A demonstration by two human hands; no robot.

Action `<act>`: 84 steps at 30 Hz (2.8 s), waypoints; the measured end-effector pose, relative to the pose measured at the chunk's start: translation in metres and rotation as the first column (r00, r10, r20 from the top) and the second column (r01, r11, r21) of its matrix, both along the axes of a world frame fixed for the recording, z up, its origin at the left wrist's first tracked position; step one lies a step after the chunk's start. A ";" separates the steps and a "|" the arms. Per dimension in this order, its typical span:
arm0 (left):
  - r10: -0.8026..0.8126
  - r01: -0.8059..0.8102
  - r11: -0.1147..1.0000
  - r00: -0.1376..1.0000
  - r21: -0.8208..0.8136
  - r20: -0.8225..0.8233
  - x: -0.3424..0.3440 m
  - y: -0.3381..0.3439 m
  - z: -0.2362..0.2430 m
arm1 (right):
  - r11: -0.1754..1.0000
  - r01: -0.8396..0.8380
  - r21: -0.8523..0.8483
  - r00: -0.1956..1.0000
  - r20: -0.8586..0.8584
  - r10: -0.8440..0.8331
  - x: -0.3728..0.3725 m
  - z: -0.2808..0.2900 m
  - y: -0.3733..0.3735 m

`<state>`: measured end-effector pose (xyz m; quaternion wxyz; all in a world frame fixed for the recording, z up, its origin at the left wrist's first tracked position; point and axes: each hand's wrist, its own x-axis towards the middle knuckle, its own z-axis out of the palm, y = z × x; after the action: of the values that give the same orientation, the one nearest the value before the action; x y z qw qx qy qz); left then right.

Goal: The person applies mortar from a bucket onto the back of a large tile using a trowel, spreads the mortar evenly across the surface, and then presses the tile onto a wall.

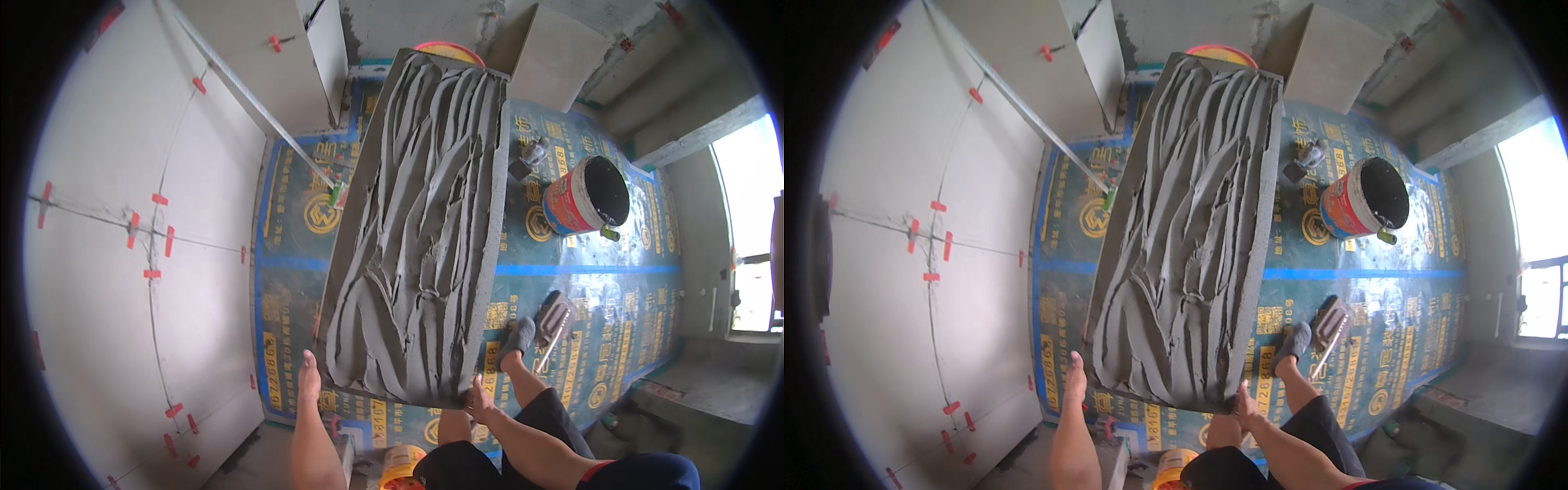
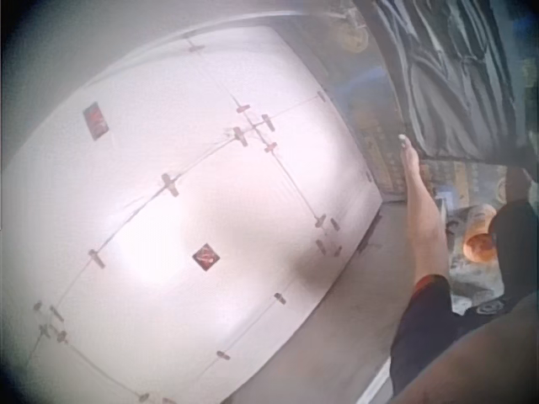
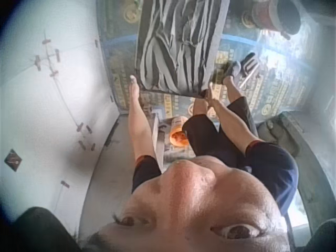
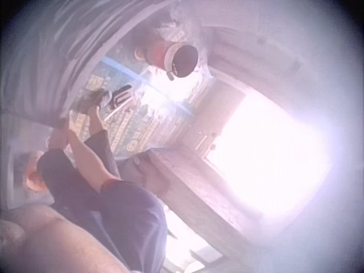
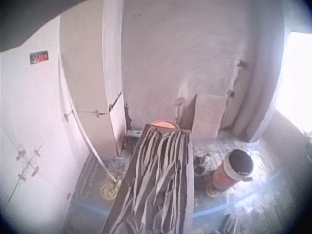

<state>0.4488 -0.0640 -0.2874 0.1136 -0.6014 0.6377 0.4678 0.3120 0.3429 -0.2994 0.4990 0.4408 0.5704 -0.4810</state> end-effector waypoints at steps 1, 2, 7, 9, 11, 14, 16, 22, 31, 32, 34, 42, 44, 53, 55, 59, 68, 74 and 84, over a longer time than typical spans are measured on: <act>-0.006 0.006 1.000 1.000 -0.012 -0.009 -0.003 0.001 0.004 | 0.992 0.006 -0.124 1.000 0.010 -0.005 -0.001 -0.011 0.010; -0.009 0.009 1.000 1.000 -0.025 0.006 0.005 0.000 0.010 | 0.996 -0.016 -0.082 0.998 0.052 0.021 -0.001 0.001 0.003; -0.024 0.024 0.998 1.000 -0.065 0.009 0.001 0.021 0.034 | 0.986 -0.166 -0.011 0.986 -0.012 0.166 -0.012 0.033 0.012; -0.031 0.031 0.998 1.000 -0.059 -0.003 -0.007 0.037 0.053 | 0.978 -0.204 -0.036 0.977 -0.063 0.201 -0.017 0.046 0.033; -0.043 0.044 0.998 0.999 -0.037 0.022 -0.015 0.055 0.082 | 0.920 -0.392 0.011 0.904 -0.178 0.388 -0.026 0.051 0.067; -0.112 0.124 0.984 0.989 -0.126 0.097 0.001 0.072 0.111 | 0.880 -0.473 0.047 0.870 -0.133 0.475 -0.049 0.120 0.067; -0.062 0.066 0.998 0.983 -0.018 0.172 -0.036 0.102 0.168 | 0.921 -0.390 0.014 0.919 -0.063 0.390 -0.073 0.170 0.085; 0.057 -0.053 0.998 0.993 -0.043 0.106 -0.035 0.142 0.252 | 0.903 -0.429 0.021 0.871 -0.257 0.419 -0.132 0.251 0.154; 0.254 -0.291 0.957 0.861 -0.017 -0.441 -0.104 0.139 0.441 | 0.828 -0.013 -0.561 0.890 -0.384 -0.246 -0.236 0.416 0.151; 0.246 -0.285 0.958 0.843 -0.011 -0.479 -0.120 0.138 0.464 | 0.769 0.054 -0.637 0.868 -0.350 -0.351 -0.248 0.433 0.148; 0.236 -0.300 0.954 0.744 0.004 -0.625 -0.142 0.133 0.503 | 0.704 -0.105 -0.703 0.871 -0.406 -0.275 -0.277 0.463 0.141; 0.163 -0.370 0.929 0.452 -0.018 -0.877 -0.217 0.113 0.587 | 0.791 -0.250 -0.559 0.776 -0.604 -0.182 -0.361 0.585 0.108; -0.076 -0.423 0.872 0.380 -0.247 -0.922 -0.244 0.113 0.591 | 0.833 -0.554 -0.017 0.153 -0.985 0.082 -0.371 0.598 0.104; -0.298 -0.367 0.848 0.265 -0.382 -0.917 -0.326 0.061 0.639 | 0.856 -0.386 -0.344 0.543 -0.835 -0.091 -0.471 0.696 0.055; -0.319 -0.419 0.814 0.258 -0.403 -0.912 -0.356 0.051 0.648 | 0.943 -0.312 -0.112 0.340 -0.940 0.001 -0.494 0.699 0.055; -0.433 -0.629 0.555 0.341 -0.545 -0.835 -0.416 0.036 0.679 | 0.859 -0.426 -0.283 0.453 -0.889 -0.067 -0.546 0.720 0.053; -0.600 -0.637 0.555 0.140 -0.535 -0.788 -0.498 -0.025 0.711 | 0.978 0.184 -0.096 0.316 -0.936 -0.152 -0.592 0.782 -0.061; -0.668 -0.604 0.433 0.283 -0.669 -0.688 -0.570 -0.069 0.753 | 0.898 -0.323 -0.299 0.461 -0.878 -0.127 -0.682 0.805 -0.046; -0.645 -0.585 0.233 0.505 -0.777 -0.574 -0.702 -0.149 0.810 | 0.532 -0.642 -0.553 0.370 -0.830 -0.417 -0.812 0.789 -0.161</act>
<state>-0.2528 -0.2128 0.5224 -0.6082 -0.1878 0.7485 0.1859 -0.4999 0.1817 0.4899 0.2709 -0.2542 0.4701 -0.8006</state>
